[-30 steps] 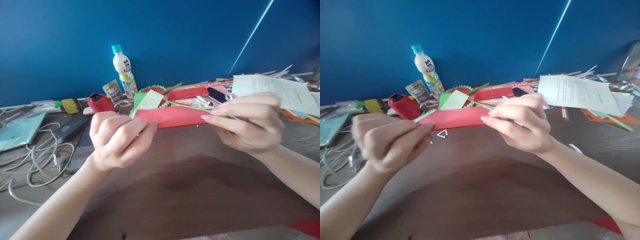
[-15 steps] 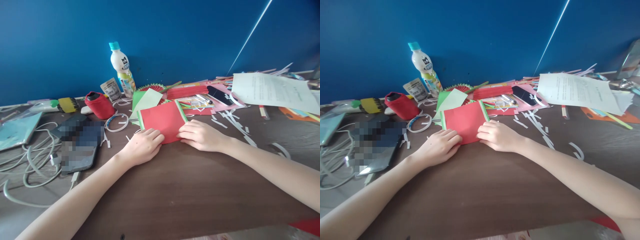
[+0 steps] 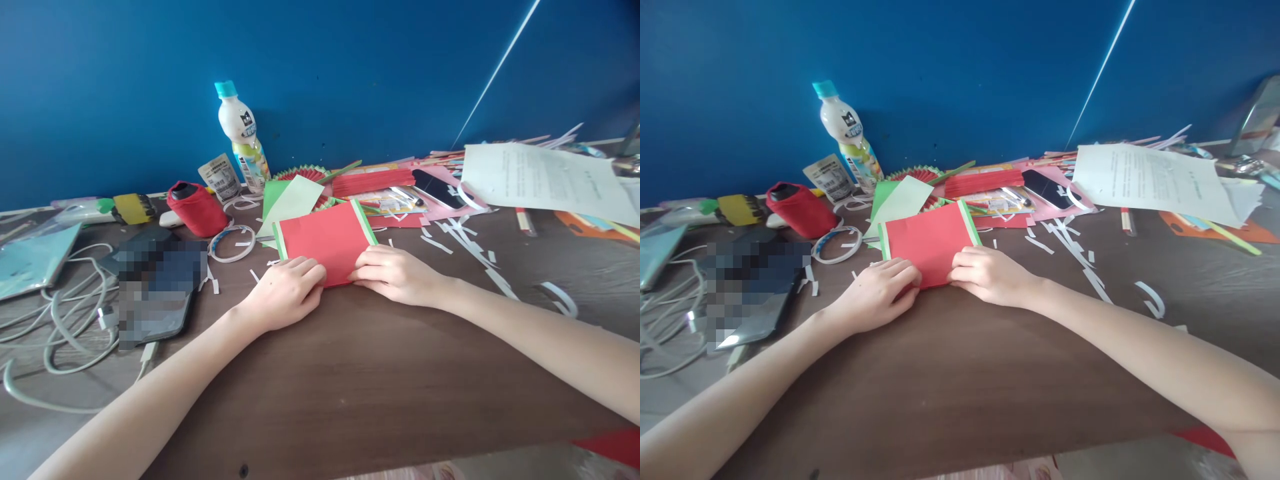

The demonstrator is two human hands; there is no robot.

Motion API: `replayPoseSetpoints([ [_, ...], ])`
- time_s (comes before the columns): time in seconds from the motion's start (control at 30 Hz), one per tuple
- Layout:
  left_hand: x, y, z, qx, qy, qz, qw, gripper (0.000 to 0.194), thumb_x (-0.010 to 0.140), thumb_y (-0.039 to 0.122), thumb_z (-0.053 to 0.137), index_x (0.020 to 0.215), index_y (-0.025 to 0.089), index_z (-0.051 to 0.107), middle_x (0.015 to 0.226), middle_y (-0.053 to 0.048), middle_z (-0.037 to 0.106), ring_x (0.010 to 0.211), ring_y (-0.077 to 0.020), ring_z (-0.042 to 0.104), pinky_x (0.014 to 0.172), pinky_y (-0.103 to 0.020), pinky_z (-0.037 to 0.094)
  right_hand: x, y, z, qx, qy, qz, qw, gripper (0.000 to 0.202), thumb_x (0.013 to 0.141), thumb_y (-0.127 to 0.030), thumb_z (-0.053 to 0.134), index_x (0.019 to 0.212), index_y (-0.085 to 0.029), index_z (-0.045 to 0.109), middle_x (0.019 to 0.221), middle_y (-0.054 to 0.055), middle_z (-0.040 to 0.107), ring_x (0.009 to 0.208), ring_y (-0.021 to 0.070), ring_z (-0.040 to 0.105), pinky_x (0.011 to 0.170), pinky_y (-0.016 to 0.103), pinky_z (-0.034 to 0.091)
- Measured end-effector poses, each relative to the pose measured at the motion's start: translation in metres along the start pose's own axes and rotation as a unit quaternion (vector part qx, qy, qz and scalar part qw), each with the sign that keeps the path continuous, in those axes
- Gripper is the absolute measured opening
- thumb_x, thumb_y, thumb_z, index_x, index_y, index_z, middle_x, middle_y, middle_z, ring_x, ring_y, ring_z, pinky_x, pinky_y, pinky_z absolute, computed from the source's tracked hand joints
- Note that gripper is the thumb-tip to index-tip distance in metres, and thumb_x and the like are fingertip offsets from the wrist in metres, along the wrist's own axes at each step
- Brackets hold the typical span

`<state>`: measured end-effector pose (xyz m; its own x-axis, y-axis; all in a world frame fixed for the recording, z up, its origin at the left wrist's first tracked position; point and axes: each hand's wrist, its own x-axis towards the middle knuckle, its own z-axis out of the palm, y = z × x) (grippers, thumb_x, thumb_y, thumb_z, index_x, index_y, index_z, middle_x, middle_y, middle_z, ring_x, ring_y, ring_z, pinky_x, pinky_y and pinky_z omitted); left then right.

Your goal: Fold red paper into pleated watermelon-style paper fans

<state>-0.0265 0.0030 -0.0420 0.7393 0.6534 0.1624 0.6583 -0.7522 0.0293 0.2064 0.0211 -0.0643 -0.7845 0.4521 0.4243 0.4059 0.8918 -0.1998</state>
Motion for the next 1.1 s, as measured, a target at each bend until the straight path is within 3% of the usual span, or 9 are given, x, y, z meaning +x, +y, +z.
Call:
replayPoseSetpoints([
  [0.2,0.004,-0.006,-0.009,-0.208,-0.08,-0.123,0.967,0.016,0.084,0.028,0.041,0.077,0.019,0.051,0.077,0.001,0.059,0.069,-0.0124,0.052,0.064,-0.023,0.038,0.005,-0.001,-0.004,0.186,-0.024,0.193,0.963,0.013,0.083,-0.027,0.053,0.081,-0.019,0.063,0.08,0.002,0.061,0.071,0.0127,0.055,0.071,0.027,0.042],
  [0.4,0.005,-0.014,-0.008,-0.283,-0.096,-0.173,0.938,0.015,0.083,0.027,0.04,0.08,0.019,0.052,0.078,0.002,0.06,0.069,-0.0116,0.051,0.066,-0.023,0.038,0.005,0.004,-0.003,0.25,-0.013,0.283,0.926,0.019,0.08,-0.037,0.055,0.08,-0.02,0.062,0.077,0.001,0.062,0.069,0.0132,0.054,0.065,0.027,0.041],
  [0.73,0.006,-0.019,-0.007,-0.316,-0.092,-0.161,0.93,0.01,0.08,0.025,0.048,0.081,0.017,0.054,0.069,0.004,0.056,0.064,-0.0093,0.051,0.06,-0.02,0.039,0.005,0.004,-0.001,0.245,-0.013,0.245,0.938,0.014,0.081,-0.028,0.054,0.086,-0.02,0.065,0.079,0.001,0.058,0.065,0.0107,0.049,0.06,0.025,0.038],
  [0.93,0.004,-0.026,-0.004,-0.329,-0.101,-0.108,0.933,0.024,0.083,0.025,0.045,0.101,0.02,0.061,0.087,0.0,0.061,0.077,-0.011,0.054,0.072,-0.021,0.042,0.0,0.008,0.004,0.225,-0.021,0.172,0.959,0.025,0.085,-0.019,0.046,0.098,-0.023,0.068,0.089,0.003,0.055,0.077,0.0113,0.053,0.07,0.026,0.042],
  [1.1,0.002,-0.034,0.0,-0.317,-0.119,-0.067,0.938,0.03,0.084,0.024,0.044,0.106,0.024,0.065,0.097,-0.002,0.058,0.083,-0.0104,0.054,0.077,-0.019,0.04,-0.003,0.012,0.007,0.194,-0.041,0.134,0.971,0.034,0.086,-0.014,0.04,0.102,-0.027,0.067,0.093,0.003,0.054,0.079,0.0116,0.054,0.071,0.026,0.043],
])
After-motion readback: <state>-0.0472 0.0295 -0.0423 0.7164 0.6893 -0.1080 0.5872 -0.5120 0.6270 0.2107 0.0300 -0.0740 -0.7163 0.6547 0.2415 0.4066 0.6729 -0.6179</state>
